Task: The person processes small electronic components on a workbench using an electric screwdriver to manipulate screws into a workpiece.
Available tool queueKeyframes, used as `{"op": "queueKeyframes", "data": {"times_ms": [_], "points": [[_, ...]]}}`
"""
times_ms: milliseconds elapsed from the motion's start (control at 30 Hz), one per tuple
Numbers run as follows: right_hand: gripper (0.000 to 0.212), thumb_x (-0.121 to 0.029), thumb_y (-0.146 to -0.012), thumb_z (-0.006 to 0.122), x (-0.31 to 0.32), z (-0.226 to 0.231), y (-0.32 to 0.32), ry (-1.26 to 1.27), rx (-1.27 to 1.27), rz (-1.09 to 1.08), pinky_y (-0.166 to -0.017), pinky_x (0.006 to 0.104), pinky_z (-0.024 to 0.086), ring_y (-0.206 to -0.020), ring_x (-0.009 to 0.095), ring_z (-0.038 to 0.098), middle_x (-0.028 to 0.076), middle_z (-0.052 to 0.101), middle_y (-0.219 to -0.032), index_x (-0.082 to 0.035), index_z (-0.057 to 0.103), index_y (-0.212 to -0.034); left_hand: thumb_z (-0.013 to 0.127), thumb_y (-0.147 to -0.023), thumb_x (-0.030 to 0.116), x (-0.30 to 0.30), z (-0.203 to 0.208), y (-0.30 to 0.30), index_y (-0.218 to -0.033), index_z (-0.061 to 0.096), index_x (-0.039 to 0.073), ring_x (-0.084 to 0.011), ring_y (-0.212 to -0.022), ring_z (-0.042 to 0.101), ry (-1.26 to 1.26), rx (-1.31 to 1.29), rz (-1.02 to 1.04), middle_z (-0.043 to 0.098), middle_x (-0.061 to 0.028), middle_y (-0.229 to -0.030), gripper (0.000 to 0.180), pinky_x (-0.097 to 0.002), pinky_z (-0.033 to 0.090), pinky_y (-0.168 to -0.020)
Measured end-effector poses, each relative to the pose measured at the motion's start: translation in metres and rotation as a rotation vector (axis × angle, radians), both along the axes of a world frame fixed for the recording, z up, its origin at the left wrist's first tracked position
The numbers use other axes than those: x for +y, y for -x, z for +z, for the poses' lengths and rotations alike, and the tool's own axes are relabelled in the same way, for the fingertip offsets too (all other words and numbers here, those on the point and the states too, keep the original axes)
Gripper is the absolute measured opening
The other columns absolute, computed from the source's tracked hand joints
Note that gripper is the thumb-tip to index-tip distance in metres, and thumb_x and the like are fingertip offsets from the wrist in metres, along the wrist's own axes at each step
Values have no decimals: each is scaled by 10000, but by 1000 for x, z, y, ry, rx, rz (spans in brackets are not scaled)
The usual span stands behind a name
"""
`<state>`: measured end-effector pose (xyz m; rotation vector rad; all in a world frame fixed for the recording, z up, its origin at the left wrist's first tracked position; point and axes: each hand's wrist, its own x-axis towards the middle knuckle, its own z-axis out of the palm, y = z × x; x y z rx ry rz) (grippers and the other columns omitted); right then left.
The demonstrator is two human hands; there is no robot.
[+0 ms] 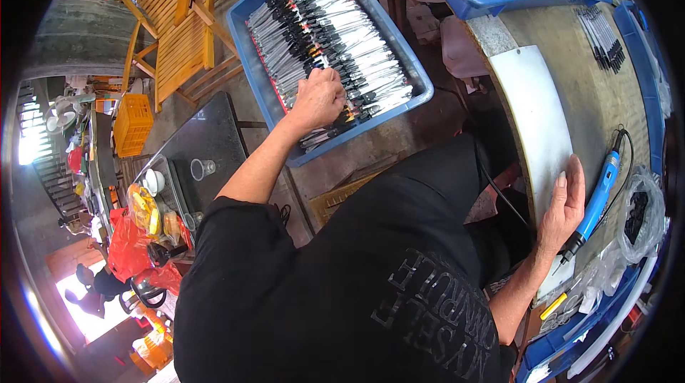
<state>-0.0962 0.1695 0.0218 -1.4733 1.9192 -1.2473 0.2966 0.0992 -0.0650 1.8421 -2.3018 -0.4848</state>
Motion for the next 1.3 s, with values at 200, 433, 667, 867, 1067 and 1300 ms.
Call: {"op": "queueKeyframes", "data": {"times_ms": [200, 433, 667, 867, 1067, 1300], "points": [[374, -119, -859, 485, 1, 0, 1, -10, 9, 1, -949, 310, 321, -1111, 204, 447, 142, 484, -1198, 41, 445, -1195, 570, -680, 106, 2, -2, -1, -669, 569, 49, -256, -896, 443, 23, 96, 12, 495, -56, -879, 58, -400, 351, -667], [378, -118, -859, 480, 1, 0, 1, -10, 31, 1, -948, 312, 322, -1108, 208, 450, 145, 484, -1196, 42, 441, -1198, 591, -689, 130, 0, -9, -3, -662, 566, 54, -249, -898, 445, 16, 161, 55, 498, -45, -891, 84, -393, 354, -676], [379, -123, -860, 481, 0, -1, 1, -20, -3, -3, -951, 311, 316, -1111, 206, 446, 147, 483, -1196, 46, 440, -1197, 624, -674, 135, 2, -5, 15, -681, 587, 59, -246, -893, 453, 66, 35, 125, 500, -44, -868, 86, -386, 370, -706], [375, -125, -859, 482, 0, 0, 0, -8, -3, -4, -948, 309, 319, -1106, 204, 449, 141, 488, -1191, 41, 447, -1194, 634, -668, 157, 4, -4, 24, -721, 610, 80, -232, -880, 448, 90, 0, 134, 498, -22, -863, 97, -379, 344, -697], [367, -120, -854, 486, 0, 1, -2, -2, -7, -12, -946, 312, 320, -1103, 209, 453, 144, 496, -1181, 34, 460, -1186, 634, -662, 157, 7, 5, 20, -743, 616, 91, -233, -872, 451, 139, 37, 189, 498, -34, -859, 106, -371, 350, -717], [375, -122, -856, 486, 1, -1, 0, -8, -7, -5, -952, 313, 316, -1111, 212, 448, 149, 486, -1193, 43, 448, -1191, 625, -667, 143, 5, 1, -9, -747, 614, 84, -252, -841, 472, 257, 36, 227, 508, -56, -818, 100, -364, 384, -706]]}}
